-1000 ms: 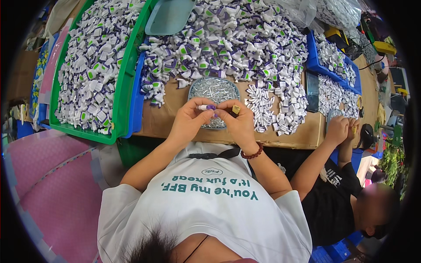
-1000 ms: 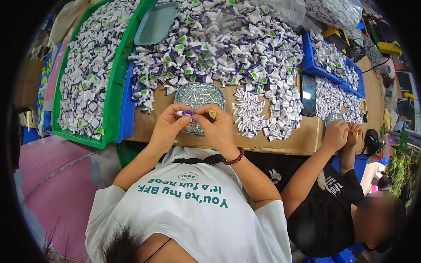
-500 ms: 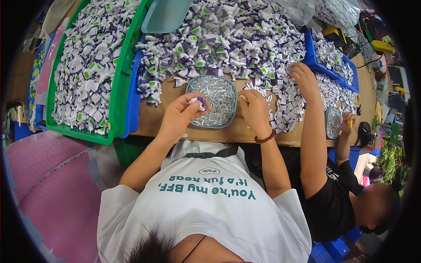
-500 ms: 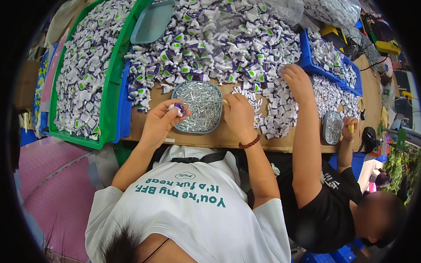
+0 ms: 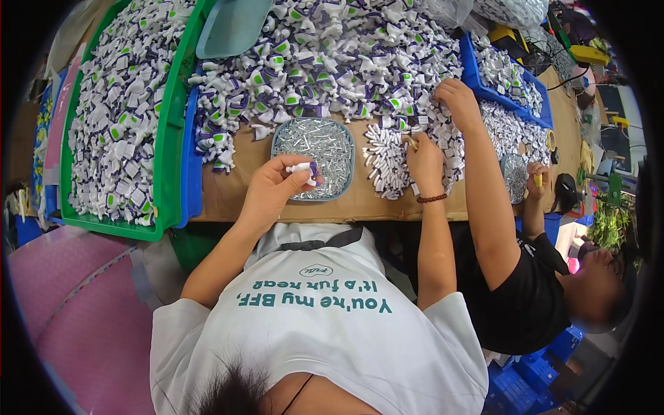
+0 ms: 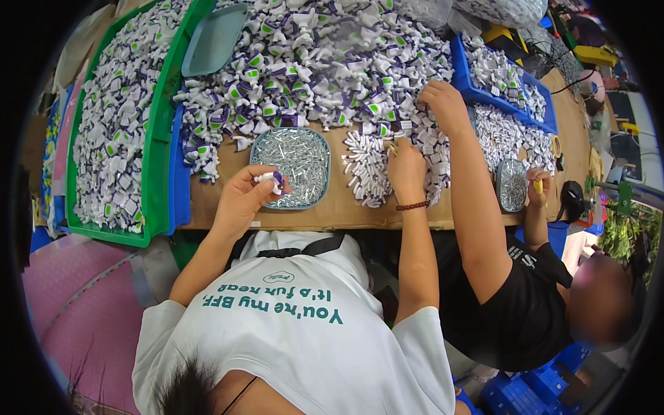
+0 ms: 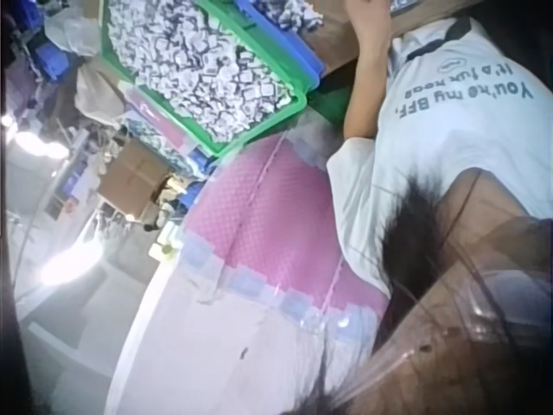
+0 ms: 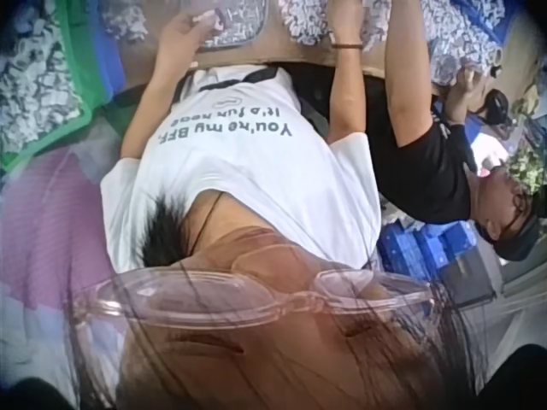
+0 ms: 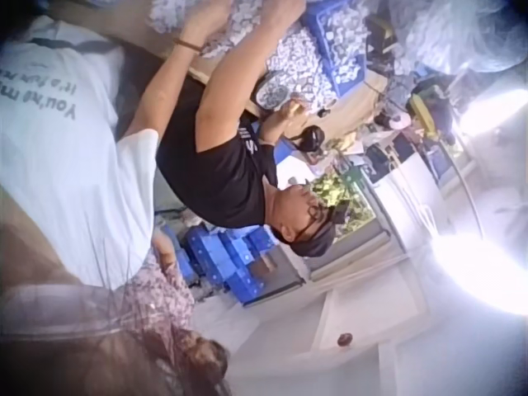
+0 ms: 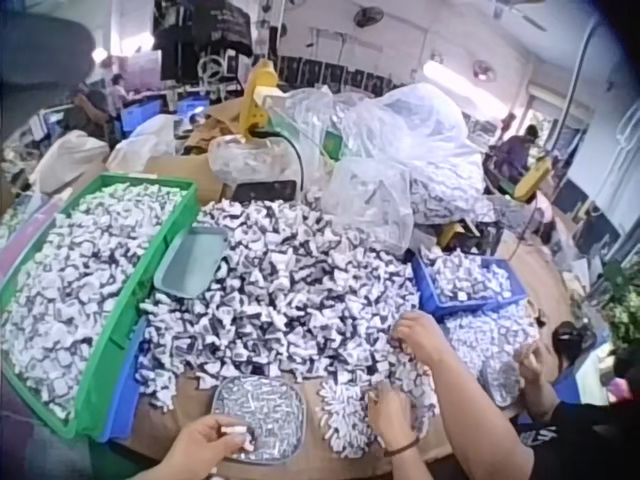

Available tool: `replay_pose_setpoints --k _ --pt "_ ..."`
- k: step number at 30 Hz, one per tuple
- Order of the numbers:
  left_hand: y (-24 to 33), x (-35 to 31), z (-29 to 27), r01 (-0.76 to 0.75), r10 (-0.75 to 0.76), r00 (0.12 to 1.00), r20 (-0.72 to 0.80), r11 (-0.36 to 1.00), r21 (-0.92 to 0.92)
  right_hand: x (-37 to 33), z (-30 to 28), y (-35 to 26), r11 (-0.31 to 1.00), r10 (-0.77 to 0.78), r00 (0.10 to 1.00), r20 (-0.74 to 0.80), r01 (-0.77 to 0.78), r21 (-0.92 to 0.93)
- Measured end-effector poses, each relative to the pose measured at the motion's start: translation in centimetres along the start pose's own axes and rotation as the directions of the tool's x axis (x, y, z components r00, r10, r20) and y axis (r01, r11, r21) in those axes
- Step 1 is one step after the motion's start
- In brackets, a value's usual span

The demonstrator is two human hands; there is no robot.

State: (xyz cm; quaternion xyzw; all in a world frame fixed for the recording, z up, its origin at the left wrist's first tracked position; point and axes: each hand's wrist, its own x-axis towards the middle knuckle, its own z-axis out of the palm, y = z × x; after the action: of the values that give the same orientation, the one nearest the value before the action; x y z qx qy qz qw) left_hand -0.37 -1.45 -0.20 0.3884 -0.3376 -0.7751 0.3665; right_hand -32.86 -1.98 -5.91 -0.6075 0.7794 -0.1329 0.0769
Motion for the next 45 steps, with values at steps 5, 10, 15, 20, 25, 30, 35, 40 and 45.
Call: replay_pose_setpoints --k 5,10,15,20,25,30,35,40,45 --pt "-0.4 -0.4 -0.5 0.013 -0.013 1.000 -0.029 1.000 0.004 0.8 0.5 -0.3 0.999 -0.026 0.999 0.021 0.025 0.028" --pt "-1.0 0.2 0.1 0.033 -0.034 0.999 0.027 0.999 0.010 -0.3 -3.8 -3.6 0.899 -0.049 0.992 -0.116 0.094 0.429" --pt "-1.2 0.3 0.8 0.087 -0.088 0.996 0.000 0.993 -0.074 -2.0 -7.0 -10.7 0.542 -0.251 0.949 0.190 -0.025 0.840" --pt "-1.2 0.8 0.9 0.070 -0.068 0.997 0.036 0.994 -0.078 -4.4 -5.2 -11.8 0.493 -0.325 0.928 0.184 0.000 0.870" --pt "-1.4 0.7 1.0 0.043 -0.042 0.998 0.039 0.999 -0.032 -4.8 -4.8 -12.3 0.576 -0.380 0.910 0.163 0.095 0.812" --pt "-0.9 0.4 1.0 0.111 -0.111 0.994 0.003 0.993 0.026 -5.1 -4.4 -12.6 0.615 -0.378 0.890 0.254 0.037 0.787" --pt "0.2 -0.1 0.9 0.197 -0.198 0.980 -0.015 0.979 -0.044 -4.9 -5.4 -13.2 0.538 -0.134 0.904 0.406 -0.278 0.796" --pt "0.8 -0.2 1.2 0.233 -0.229 0.972 0.049 0.964 -0.130 -5.1 -5.7 -13.5 0.377 -0.225 0.915 0.335 -0.235 0.896" --pt "0.8 -0.1 1.4 0.227 -0.217 0.973 0.080 0.960 -0.162 -5.5 -4.8 -13.4 0.387 -0.249 0.921 0.301 -0.190 0.902"
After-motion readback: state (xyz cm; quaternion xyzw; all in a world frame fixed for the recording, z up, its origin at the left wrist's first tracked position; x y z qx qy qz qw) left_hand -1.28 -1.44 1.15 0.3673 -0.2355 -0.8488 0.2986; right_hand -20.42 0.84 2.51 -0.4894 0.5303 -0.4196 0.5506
